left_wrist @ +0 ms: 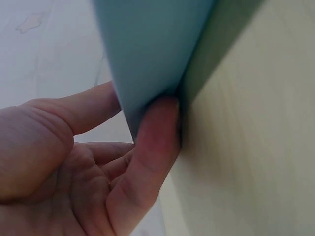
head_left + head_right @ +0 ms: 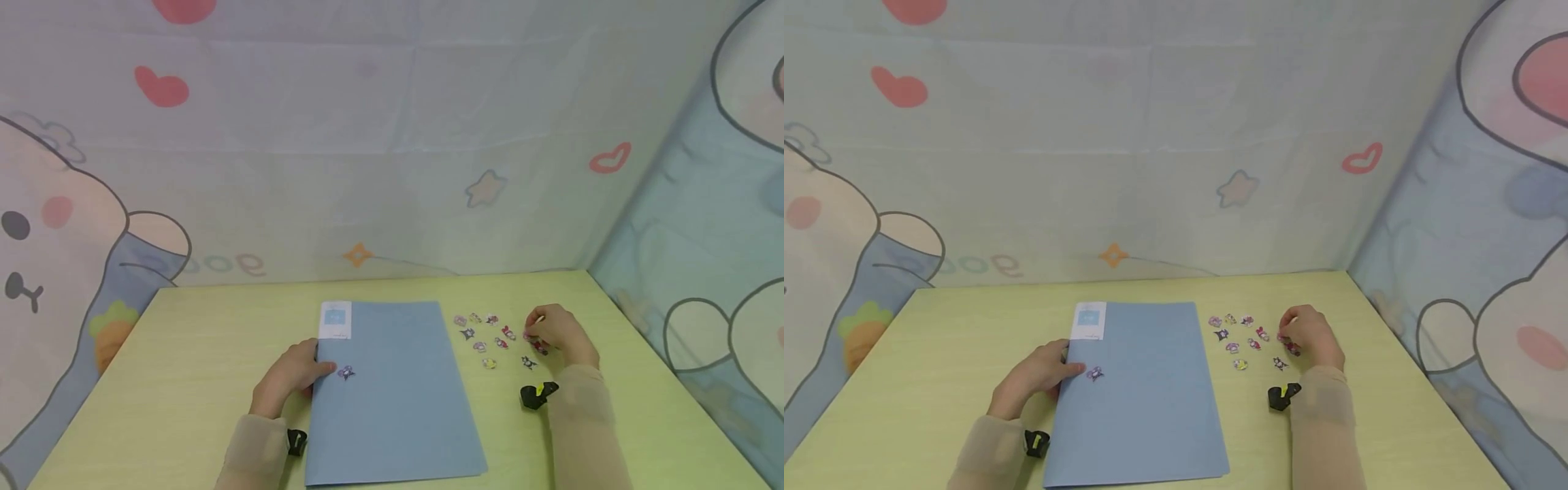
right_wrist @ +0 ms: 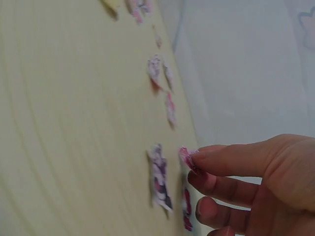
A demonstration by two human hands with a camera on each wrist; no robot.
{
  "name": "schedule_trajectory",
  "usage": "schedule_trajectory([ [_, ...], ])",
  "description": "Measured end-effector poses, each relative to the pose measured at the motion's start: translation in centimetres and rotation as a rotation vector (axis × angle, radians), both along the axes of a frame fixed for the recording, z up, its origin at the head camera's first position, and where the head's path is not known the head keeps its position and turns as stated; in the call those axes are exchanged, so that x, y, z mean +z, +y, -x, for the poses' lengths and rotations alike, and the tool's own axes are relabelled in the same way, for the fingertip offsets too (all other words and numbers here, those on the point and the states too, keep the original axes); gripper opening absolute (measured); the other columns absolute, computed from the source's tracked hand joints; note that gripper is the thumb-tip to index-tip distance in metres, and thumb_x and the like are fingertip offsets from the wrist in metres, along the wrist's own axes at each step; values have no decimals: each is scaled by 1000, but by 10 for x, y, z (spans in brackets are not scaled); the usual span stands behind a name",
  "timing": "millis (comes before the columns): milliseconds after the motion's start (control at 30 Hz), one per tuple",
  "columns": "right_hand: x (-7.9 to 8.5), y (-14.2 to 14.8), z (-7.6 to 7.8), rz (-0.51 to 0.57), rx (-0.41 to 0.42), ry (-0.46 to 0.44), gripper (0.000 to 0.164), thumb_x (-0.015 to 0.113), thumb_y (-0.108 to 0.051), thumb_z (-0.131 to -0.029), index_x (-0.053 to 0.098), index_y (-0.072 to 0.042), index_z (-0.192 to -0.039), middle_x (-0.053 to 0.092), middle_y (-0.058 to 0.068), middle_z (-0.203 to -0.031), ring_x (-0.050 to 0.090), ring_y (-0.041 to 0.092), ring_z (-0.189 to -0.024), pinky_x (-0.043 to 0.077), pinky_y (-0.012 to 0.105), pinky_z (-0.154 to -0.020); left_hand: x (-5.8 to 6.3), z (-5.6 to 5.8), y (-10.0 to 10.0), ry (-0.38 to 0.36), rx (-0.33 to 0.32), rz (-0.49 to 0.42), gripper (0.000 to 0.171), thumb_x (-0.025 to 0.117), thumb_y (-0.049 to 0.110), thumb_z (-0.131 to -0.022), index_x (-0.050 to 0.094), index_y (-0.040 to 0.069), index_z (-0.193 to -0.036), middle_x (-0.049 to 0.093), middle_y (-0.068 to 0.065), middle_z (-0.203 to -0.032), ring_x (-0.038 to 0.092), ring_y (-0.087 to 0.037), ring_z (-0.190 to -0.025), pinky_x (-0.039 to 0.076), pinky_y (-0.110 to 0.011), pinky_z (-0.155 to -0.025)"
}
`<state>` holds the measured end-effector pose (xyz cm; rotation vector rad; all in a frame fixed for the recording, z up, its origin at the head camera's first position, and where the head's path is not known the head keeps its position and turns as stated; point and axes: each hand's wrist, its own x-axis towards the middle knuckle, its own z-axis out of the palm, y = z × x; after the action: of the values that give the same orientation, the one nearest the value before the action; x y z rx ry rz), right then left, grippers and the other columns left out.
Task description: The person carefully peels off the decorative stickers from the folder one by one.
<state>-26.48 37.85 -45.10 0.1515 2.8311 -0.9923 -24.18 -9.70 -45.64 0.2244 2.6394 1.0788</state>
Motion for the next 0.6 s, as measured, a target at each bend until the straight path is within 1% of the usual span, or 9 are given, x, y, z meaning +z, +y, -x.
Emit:
schedule_trajectory([
  [100,-3,-3,3,-41,-16,12,7,59,-5,-94,61,1,-96,59,9,-78,51,20,-63,43,33,-59,1,0,0,9,-7,9,38,67,16,-93,53,-7,-120,64,-15,-88,63,-23,-54,52,-37,-63],
  [167,-3,-5,2,-52,-41,2,6,58,-5,-94,61,1,-95,57,10,-78,51,21,-65,42,35,-60,1,0,0,9,-10,11,38,67,15,-93,53,-8,-120,65,-15,-87,63,-23,-54,52,-37,-62],
  [333,2,-8,-2,-31,-127,-63,8,59,-9,-94,60,-1,-98,57,11,-81,51,24,-70,40,38,-62,1,1,1,2,-7,0,38,67,15,-93,53,-7,-120,65,-15,-88,64,-23,-55,53,-37,-63],
  [400,3,-8,-3,-36,-149,-76,10,59,-10,-95,59,-1,-99,56,11,-82,51,25,-71,40,39,-62,2,1,2,-2,-5,-3,38,67,16,-93,53,-7,-120,65,-15,-89,64,-23,-55,53,-37,-64],
  [500,6,-9,-5,-81,-156,-71,11,58,-12,-95,58,-2,-99,55,11,-82,50,26,-72,39,40,-62,2,1,1,-6,-7,1,39,67,16,-93,52,-8,-120,65,-16,-90,64,-23,-56,53,-38,-64],
  [600,16,-15,-6,-137,-148,-33,13,56,-14,-95,56,-2,-100,56,14,-86,51,28,-74,39,41,-62,2,0,-1,-7,4,6,39,67,16,-93,52,-7,-120,64,-15,-89,64,-23,-56,52,-37,-65],
])
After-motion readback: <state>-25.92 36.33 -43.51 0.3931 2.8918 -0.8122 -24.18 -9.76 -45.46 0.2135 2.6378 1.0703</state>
